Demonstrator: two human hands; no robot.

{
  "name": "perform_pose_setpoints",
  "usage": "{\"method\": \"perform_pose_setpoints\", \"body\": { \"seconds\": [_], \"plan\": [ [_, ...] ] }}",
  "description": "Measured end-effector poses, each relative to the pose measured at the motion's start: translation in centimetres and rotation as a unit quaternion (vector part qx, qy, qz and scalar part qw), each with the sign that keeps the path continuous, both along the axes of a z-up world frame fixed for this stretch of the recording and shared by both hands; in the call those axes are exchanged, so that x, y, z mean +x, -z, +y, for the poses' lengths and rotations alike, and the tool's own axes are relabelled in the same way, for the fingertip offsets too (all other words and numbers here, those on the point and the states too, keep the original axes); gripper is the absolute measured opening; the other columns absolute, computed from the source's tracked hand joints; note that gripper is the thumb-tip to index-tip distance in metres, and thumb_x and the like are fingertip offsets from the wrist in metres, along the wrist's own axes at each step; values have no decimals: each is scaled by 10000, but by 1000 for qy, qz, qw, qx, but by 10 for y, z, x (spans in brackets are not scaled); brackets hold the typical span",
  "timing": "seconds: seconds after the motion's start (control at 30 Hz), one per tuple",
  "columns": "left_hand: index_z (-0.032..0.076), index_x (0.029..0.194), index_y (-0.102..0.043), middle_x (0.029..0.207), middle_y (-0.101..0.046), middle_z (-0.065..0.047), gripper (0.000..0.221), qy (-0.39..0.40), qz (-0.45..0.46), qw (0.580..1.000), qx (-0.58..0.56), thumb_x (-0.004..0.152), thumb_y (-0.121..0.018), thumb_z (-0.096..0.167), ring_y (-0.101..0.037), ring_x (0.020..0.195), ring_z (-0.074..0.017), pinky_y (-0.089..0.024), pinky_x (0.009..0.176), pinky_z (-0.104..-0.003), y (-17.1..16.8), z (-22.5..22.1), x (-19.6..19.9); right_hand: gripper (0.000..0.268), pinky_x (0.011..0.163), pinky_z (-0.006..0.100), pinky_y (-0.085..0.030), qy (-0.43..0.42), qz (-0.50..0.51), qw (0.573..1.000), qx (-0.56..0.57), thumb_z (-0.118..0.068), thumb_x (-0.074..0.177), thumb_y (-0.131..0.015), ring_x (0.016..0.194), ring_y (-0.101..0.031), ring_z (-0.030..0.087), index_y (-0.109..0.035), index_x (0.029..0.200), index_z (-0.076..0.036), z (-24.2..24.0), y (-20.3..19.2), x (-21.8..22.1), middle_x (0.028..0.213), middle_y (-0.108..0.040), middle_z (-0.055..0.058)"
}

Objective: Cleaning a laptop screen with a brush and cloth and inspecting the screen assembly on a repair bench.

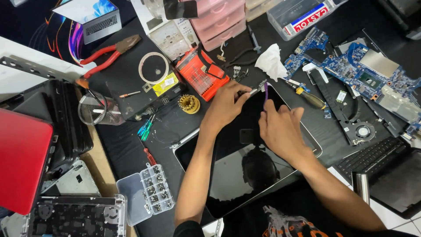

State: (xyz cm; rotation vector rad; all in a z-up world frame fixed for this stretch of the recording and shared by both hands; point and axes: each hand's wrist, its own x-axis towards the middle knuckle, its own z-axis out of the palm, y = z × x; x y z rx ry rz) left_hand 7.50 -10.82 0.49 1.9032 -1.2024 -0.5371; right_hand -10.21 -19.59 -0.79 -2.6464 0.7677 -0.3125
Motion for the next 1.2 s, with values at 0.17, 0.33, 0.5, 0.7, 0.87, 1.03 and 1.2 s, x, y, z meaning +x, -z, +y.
{"method": "perform_pose_setpoints", "body": {
  "seconds": [0.17,0.33,0.5,0.7,0.87,1.03,1.2],
  "plan": [
    [48,1145,-756,965,-693,-179,231,-5,12,1000,-1,982,-629,150,-678,845,-281,-584,713,-367,3,-2,1,215,938,456,-329,6,-21,1000,4,-257,1018,-544,707,-669,409,-609,1068,-59,0,7,3,696,-628,212],
    [65,1123,-767,960,-691,-169,215,-19,16,1000,3,967,-650,156,-675,836,-271,-580,704,-362,13,-5,3,221,939,451,-322,0,-4,1000,21,-270,1020,-531,674,-671,372,-615,1064,-69,14,0,5,717,-643,189],
    [59,1111,-769,950,-689,-167,206,-18,15,1000,1,968,-645,141,-669,815,-269,-581,691,-361,18,-7,4,176,909,454,-346,17,-48,999,-13,-247,987,-580,633,-657,371,-629,999,-78,22,10,6,676,-642,169],
    [50,1100,-768,950,-691,-178,197,-18,9,1000,-2,950,-666,128,-679,824,-291,-586,681,-374,21,-8,6,152,887,459,-343,19,-91,995,22,-232,985,-598,626,-652,378,-618,981,-82,11,10,5,625,-616,139],
    [50,1109,-765,968,-689,-179,205,-16,15,1000,7,971,-645,142,-675,832,-287,-585,689,-374,12,-6,3,153,874,436,-352,19,-86,996,-20,-243,979,-607,581,-645,343,-634,973,-92,12,18,-1,628,-618,116],
    [61,1102,-769,970,-692,-168,201,-16,13,1000,11,971,-650,157,-679,828,-285,-588,683,-368,12,-6,1,154,837,419,-349,-2,-63,993,-103,-278,963,-611,565,-631,305,-643,940,-129,11,20,-7,620,-603,95],
    [44,1104,-764,974,-685,-177,204,-16,22,1000,1,978,-643,150,-671,833,-279,-585,683,-366,7,-2,1,111,921,409,-315,44,-71,990,-111,-219,978,-644,578,-644,286,-669,968,-111,-23,21,-9,616,-620,60]
  ]
}}
